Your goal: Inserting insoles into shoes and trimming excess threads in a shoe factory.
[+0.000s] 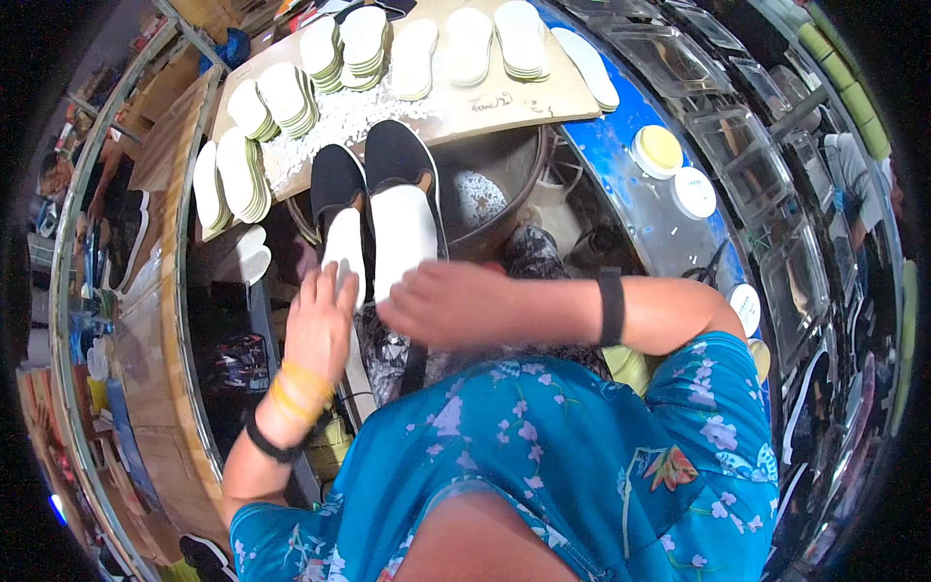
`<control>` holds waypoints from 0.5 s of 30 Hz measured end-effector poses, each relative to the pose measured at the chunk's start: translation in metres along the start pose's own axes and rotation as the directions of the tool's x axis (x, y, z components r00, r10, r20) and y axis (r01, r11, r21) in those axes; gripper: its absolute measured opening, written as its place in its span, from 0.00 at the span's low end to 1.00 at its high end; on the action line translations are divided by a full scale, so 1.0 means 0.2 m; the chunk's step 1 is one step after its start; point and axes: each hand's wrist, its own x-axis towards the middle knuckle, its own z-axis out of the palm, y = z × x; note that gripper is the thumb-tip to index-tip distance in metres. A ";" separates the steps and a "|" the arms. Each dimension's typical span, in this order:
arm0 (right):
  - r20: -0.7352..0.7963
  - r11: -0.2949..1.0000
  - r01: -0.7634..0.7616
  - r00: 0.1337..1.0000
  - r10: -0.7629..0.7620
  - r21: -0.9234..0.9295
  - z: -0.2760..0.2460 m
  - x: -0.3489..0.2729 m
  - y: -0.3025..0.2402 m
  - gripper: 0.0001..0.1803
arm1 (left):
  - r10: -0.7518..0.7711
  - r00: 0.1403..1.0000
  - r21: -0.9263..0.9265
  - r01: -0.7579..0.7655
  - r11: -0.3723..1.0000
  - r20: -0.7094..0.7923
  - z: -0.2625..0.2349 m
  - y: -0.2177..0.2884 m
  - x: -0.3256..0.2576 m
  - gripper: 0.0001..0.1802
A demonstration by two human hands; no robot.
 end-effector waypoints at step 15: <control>0.733 0.865 -0.485 0.634 0.246 0.129 0.27 0.23 0.34 0.10 | 0.252 0.882 -0.017 -0.268 0.963 0.397 0.24 -0.19 0.47 0.07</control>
